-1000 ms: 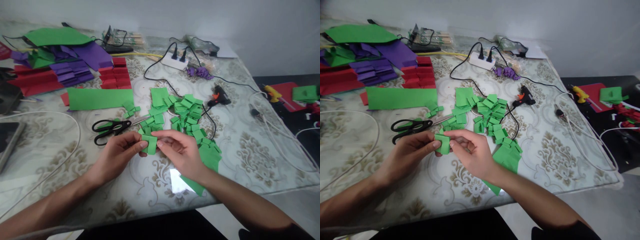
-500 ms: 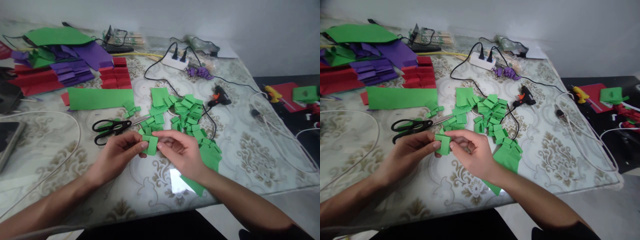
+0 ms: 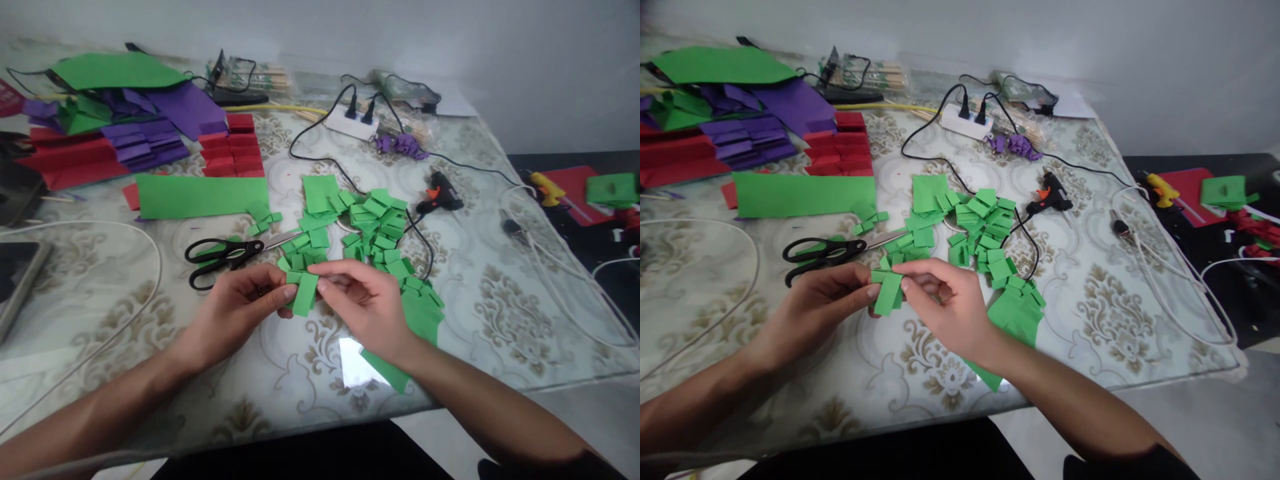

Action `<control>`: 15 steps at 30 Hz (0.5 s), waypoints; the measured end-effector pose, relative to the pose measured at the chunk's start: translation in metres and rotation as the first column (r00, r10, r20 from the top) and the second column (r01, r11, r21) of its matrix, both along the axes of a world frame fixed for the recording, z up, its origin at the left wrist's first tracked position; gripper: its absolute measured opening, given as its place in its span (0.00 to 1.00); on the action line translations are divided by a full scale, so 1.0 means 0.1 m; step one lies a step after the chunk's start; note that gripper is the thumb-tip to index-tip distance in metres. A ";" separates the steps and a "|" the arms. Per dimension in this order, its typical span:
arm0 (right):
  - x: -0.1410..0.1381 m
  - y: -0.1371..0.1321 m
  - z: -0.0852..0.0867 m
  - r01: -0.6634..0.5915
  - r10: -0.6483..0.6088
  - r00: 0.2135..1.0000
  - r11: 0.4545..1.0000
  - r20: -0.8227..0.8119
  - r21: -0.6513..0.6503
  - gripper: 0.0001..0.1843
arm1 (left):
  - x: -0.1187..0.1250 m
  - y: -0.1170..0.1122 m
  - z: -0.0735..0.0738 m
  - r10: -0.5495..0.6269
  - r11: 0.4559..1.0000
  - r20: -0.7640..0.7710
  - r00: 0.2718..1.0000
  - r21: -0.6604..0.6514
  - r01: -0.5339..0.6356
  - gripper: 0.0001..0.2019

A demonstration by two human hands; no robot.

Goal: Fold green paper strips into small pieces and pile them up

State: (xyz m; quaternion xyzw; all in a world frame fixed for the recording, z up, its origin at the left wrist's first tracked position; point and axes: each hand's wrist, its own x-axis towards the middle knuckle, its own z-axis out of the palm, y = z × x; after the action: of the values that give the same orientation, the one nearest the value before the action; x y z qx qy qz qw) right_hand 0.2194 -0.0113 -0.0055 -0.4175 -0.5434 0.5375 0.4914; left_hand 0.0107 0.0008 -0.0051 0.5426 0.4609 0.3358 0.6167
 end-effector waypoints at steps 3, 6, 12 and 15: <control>0.00 0.01 0.00 0.008 -0.008 1.000 1.000 0.017 0.008 0.09 | 0.01 0.00 0.03 -0.005 1.000 0.010 1.000 0.009 0.005 0.11; 0.00 0.00 0.00 0.012 -0.012 0.999 1.000 0.035 0.013 0.08 | 0.01 -0.01 0.04 -0.013 0.999 -0.001 1.000 0.033 0.013 0.11; 0.02 -0.01 0.01 0.018 -0.018 0.999 1.000 0.040 0.018 0.07 | 0.01 -0.02 0.05 -0.004 1.000 0.008 1.000 0.027 0.004 0.11; 0.03 0.00 0.02 0.014 -0.014 0.998 1.000 0.055 -0.005 0.07 | 0.01 -0.03 0.05 0.005 1.000 0.019 1.000 0.019 -0.006 0.10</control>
State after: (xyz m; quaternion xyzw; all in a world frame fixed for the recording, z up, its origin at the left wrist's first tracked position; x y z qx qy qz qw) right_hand 0.2222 -0.0111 -0.0032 -0.4373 -0.5523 0.5239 0.4788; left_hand 0.0120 -0.0018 -0.0005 0.5441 0.4535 0.3469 0.6149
